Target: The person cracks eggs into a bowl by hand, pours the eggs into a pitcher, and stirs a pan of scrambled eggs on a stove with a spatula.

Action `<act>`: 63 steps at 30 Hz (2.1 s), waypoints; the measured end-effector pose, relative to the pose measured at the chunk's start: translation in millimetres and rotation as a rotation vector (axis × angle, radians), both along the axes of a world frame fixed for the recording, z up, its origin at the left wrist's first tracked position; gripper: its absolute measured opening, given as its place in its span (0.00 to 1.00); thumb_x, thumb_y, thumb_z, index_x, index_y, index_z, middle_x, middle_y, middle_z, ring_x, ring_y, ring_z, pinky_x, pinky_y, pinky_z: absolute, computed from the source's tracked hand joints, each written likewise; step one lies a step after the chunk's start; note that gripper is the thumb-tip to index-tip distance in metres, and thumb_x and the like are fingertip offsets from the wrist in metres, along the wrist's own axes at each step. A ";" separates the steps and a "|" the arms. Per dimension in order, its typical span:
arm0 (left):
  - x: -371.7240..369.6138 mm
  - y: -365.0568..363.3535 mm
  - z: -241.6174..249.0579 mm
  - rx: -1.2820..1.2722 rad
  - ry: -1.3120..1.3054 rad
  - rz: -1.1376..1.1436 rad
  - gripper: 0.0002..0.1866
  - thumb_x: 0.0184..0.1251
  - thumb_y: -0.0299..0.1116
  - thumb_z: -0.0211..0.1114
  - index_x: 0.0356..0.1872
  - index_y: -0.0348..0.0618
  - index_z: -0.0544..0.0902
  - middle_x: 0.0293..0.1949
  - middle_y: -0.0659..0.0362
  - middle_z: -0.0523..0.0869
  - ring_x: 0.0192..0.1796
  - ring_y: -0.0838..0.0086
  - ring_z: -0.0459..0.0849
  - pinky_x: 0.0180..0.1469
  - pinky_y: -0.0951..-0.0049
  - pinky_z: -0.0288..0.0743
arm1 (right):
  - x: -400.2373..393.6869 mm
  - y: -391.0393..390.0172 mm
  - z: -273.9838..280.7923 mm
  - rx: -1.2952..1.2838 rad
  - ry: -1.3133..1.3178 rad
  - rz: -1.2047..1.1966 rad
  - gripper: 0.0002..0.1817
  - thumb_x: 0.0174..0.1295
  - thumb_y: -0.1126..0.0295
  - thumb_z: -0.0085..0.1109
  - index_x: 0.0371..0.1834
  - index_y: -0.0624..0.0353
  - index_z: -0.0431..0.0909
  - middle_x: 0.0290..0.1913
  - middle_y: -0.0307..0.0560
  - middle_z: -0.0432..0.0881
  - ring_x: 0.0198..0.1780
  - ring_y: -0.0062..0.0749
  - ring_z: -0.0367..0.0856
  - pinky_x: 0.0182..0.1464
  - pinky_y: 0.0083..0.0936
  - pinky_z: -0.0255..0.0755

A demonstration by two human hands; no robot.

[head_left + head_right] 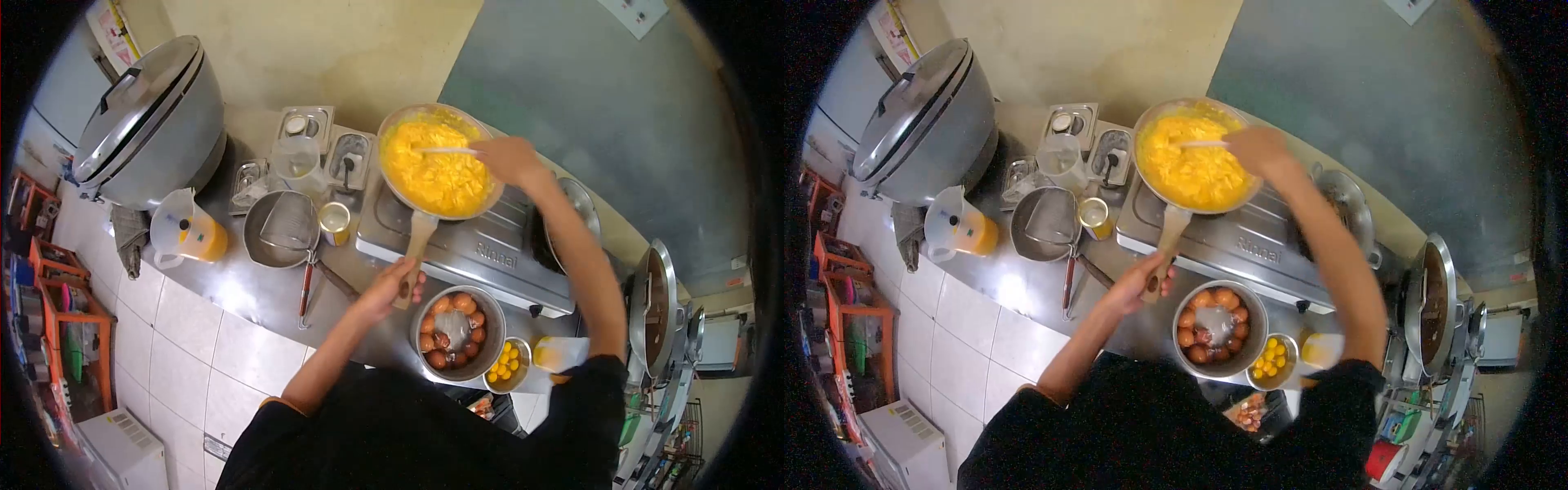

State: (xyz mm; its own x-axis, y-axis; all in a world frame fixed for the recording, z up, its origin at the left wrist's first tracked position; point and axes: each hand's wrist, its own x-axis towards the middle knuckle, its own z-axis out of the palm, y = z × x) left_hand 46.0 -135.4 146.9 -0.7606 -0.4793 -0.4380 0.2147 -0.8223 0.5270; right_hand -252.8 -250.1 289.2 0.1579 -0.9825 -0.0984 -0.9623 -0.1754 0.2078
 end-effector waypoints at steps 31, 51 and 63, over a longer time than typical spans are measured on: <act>-6.4 2.3 0.2 0.180 0.079 0.000 0.24 0.79 0.58 0.49 0.52 0.46 0.72 0.27 0.68 0.67 0.21 0.86 0.58 0.21 0.83 0.54 | 48.0 65.5 -25.0 0.153 0.029 -0.464 0.17 0.71 0.64 0.47 0.60 0.49 0.77 0.40 0.59 0.87 0.44 0.57 0.87 0.46 0.53 0.79; -14.2 8.7 -2.1 0.177 0.074 0.031 0.24 0.79 0.57 0.49 0.52 0.45 0.72 0.26 0.68 0.66 0.21 0.85 0.59 0.20 0.83 0.54 | 51.5 47.8 15.4 0.274 0.375 -0.303 0.10 0.61 0.69 0.56 0.35 0.57 0.88 0.37 0.52 0.89 0.42 0.46 0.89 0.43 0.41 0.82; -12.0 6.2 -4.2 0.123 0.085 -0.019 0.26 0.81 0.59 0.44 0.52 0.43 0.70 0.25 0.66 0.66 0.20 0.84 0.60 0.21 0.81 0.55 | 26.1 50.5 -38.7 0.099 0.468 -0.269 0.14 0.62 0.71 0.57 0.51 0.56 0.80 0.35 0.50 0.87 0.36 0.42 0.89 0.39 0.38 0.82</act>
State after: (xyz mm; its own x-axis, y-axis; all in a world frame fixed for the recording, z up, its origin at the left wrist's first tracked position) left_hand 34.0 -129.1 142.7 -0.8061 -0.4110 -0.4257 0.2380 -0.8839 0.4026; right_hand -226.7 -199.5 250.5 -0.1809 -0.9646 -0.1917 -0.7844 0.0239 0.6198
